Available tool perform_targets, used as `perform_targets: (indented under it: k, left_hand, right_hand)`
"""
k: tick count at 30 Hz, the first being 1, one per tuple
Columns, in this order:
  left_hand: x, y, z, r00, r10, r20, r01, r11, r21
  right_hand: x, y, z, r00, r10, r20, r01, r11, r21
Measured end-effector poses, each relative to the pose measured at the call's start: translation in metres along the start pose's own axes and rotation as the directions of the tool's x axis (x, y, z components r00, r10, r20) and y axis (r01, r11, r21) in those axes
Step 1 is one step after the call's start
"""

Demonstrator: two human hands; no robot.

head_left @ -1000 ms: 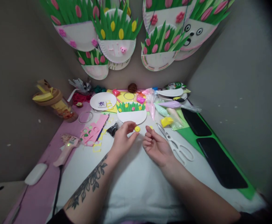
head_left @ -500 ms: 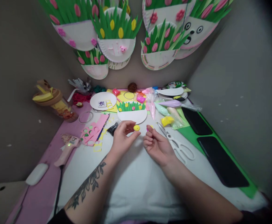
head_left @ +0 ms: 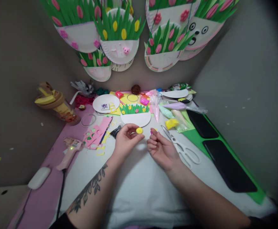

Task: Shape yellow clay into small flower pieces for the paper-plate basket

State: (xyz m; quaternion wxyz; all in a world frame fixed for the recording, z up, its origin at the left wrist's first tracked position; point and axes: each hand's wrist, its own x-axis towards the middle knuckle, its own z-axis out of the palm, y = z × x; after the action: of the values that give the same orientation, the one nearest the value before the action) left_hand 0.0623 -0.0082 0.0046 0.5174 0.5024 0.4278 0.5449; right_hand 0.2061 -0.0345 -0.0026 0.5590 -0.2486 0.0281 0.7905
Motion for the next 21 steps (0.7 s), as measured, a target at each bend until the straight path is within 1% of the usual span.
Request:
perform_targets:
  k: [6, 11, 13, 18, 21]
  left_hand:
    - [-0.0007, -0.0003, -0.0001, 1.0, 0.028, 0.005, -0.028, 1.0, -0.002]
    - [-0.0001, -0.0028, -0.0028, 0.994, 0.1, 0.036, -0.102, 0.991, 0.087]
    - [0.0, -0.0038, -0.0032, 0.993, 0.109, 0.052, -0.115, 0.987, 0.114]
    - [-0.001, -0.0064, -0.0021, 0.996, 0.056, 0.067, -0.058, 0.998, 0.022]
    - [-0.0016, -0.0071, -0.0017, 0.997, 0.031, 0.077, -0.032, 0.999, 0.018]
  right_hand:
    - [-0.0019, 0.0006, 0.0041, 0.999, 0.005, -0.037, -0.005, 1.0, 0.015]
    - [-0.0014, 0.0008, 0.0023, 1.0, 0.003, -0.002, -0.003, 1.0, 0.006]
    - [-0.0014, 0.0008, 0.0013, 1.0, 0.001, 0.007, -0.001, 1.0, -0.003]
    - [-0.0018, 0.0004, 0.0006, 1.0, -0.003, 0.004, 0.003, 1.0, 0.0]
    - [-0.0016, 0.0001, 0.001, 1.0, -0.001, 0.013, 0.001, 1.0, -0.001]
